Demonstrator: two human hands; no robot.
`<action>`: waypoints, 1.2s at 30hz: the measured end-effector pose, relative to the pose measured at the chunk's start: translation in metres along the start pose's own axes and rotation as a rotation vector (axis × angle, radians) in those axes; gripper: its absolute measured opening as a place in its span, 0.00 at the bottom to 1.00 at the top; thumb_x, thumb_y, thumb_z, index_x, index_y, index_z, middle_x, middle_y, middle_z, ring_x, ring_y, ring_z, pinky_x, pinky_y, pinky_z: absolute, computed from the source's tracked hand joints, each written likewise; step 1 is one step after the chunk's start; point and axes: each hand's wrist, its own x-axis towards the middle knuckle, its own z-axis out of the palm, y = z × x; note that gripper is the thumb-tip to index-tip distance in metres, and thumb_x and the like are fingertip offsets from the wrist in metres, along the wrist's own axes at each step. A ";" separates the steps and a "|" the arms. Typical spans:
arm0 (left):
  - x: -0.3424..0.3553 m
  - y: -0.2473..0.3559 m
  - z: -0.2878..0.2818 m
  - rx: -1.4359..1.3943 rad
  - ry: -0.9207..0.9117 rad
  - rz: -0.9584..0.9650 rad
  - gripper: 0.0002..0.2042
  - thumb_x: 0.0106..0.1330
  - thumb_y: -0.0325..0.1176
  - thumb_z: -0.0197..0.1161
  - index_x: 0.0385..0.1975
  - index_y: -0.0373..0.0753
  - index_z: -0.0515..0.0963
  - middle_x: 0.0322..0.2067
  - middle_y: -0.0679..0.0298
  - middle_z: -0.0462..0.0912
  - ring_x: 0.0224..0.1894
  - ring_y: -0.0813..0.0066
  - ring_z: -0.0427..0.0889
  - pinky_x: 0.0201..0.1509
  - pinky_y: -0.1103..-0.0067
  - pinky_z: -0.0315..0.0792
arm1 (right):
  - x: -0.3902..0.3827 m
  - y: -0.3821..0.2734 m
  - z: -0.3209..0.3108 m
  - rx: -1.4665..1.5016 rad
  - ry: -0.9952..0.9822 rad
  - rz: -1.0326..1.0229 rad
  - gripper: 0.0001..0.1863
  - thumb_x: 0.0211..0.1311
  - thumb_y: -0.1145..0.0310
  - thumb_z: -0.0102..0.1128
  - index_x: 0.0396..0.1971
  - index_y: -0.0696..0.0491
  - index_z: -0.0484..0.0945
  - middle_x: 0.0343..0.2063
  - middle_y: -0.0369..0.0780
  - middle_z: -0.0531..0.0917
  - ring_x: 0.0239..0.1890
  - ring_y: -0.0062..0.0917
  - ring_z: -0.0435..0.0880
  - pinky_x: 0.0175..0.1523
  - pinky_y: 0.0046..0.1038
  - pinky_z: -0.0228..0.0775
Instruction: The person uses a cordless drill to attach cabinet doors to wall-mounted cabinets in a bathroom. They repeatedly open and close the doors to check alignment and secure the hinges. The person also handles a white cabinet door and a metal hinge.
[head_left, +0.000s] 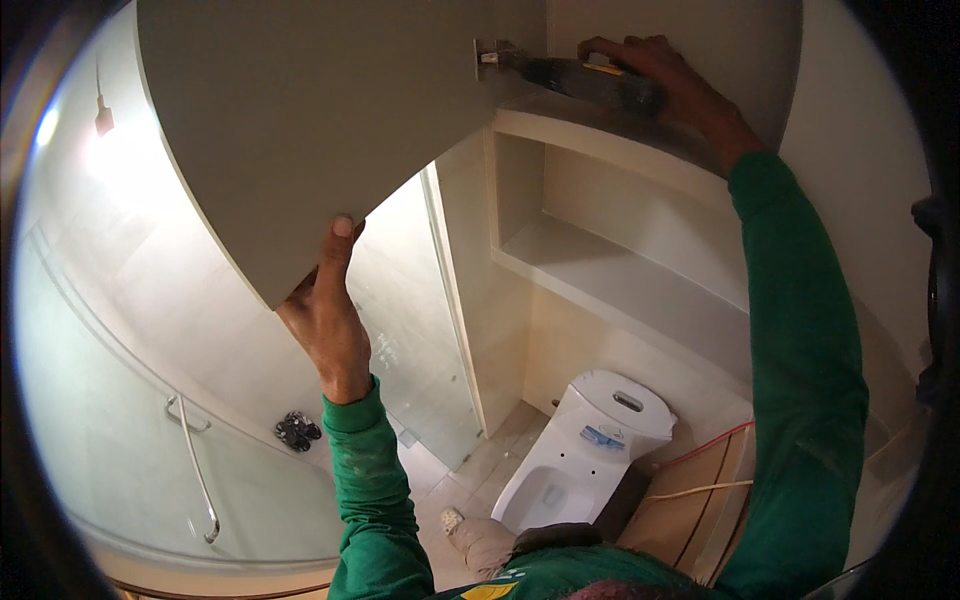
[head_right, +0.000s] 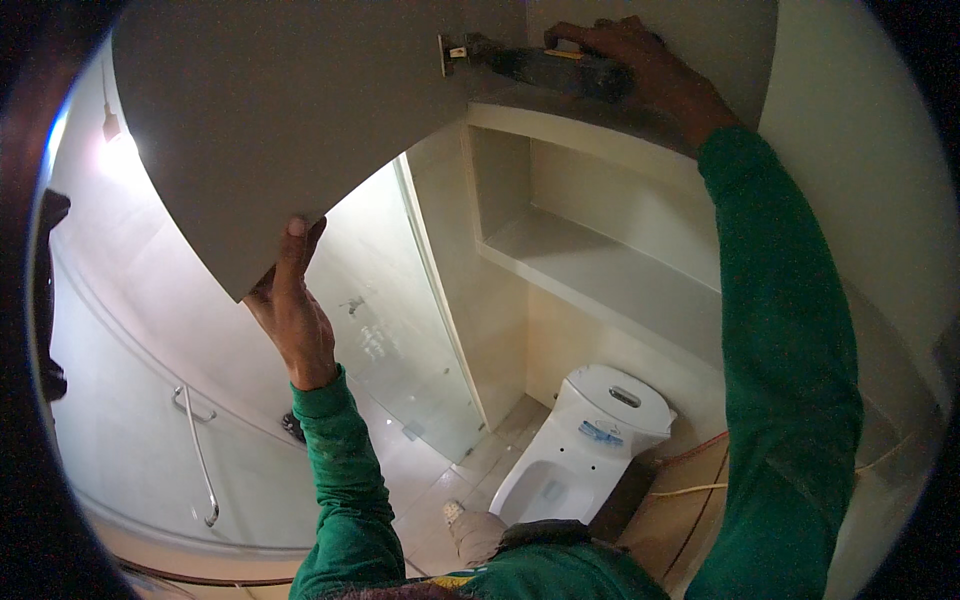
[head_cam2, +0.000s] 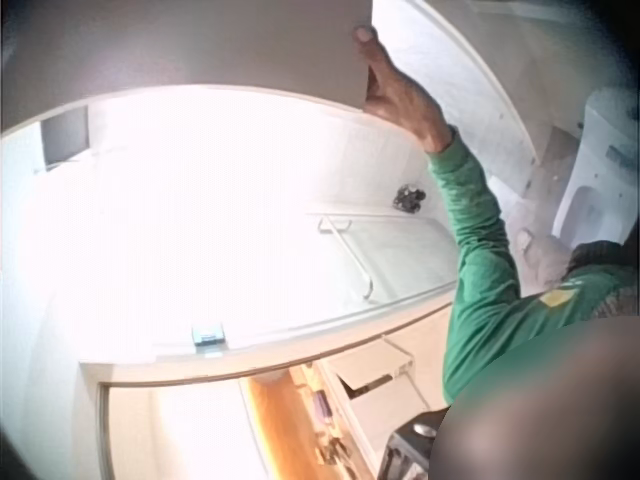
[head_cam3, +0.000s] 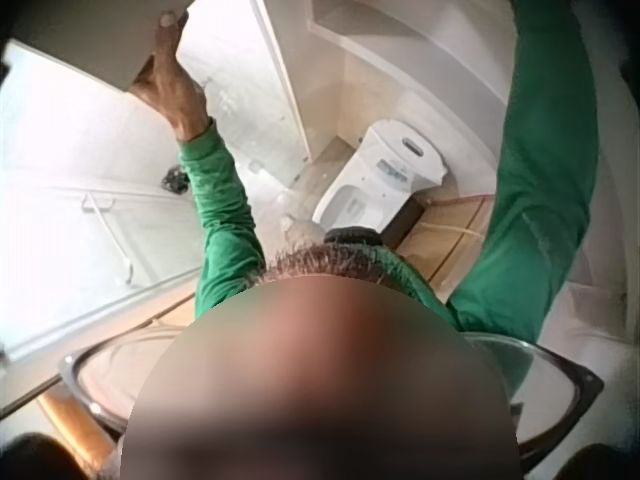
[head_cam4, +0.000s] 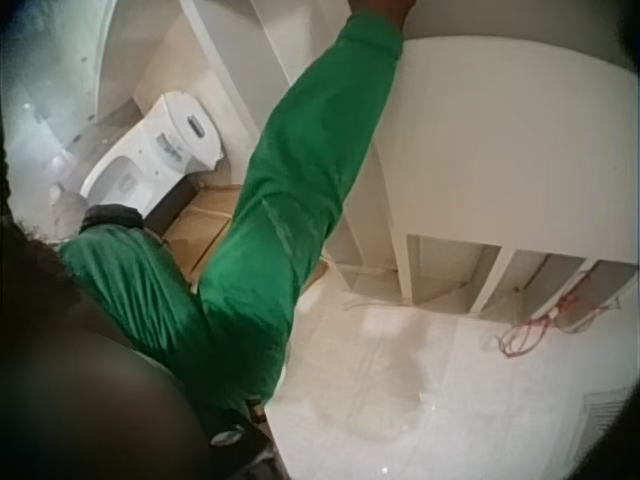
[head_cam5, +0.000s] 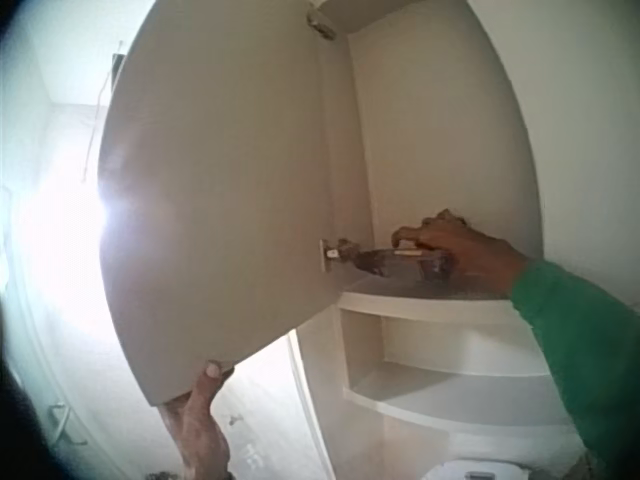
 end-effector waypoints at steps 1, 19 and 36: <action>0.000 0.000 0.000 -0.003 -0.001 -0.005 0.40 0.67 0.29 0.80 0.75 0.32 0.62 0.62 0.43 0.76 0.63 0.47 0.85 0.68 0.53 0.86 | 0.001 -0.001 0.001 -0.001 -0.029 0.040 0.40 0.55 0.62 0.83 0.69 0.34 0.77 0.46 0.41 0.86 0.54 0.41 0.79 0.66 0.43 0.68; 0.015 -0.018 -0.001 -0.011 0.077 0.057 0.35 0.67 0.31 0.80 0.70 0.31 0.69 0.58 0.45 0.81 0.59 0.52 0.88 0.64 0.52 0.88 | 0.002 0.046 0.036 -0.008 0.040 -0.066 0.41 0.49 0.78 0.79 0.68 0.44 0.83 0.53 0.42 0.88 0.59 0.42 0.81 0.68 0.39 0.71; 0.011 -0.016 -0.002 -0.007 0.037 0.058 0.33 0.69 0.33 0.78 0.70 0.29 0.69 0.59 0.45 0.81 0.60 0.52 0.87 0.66 0.54 0.87 | 0.019 -0.005 0.013 0.154 -0.092 0.052 0.50 0.45 0.63 0.87 0.74 0.36 0.76 0.52 0.43 0.89 0.57 0.44 0.83 0.67 0.43 0.68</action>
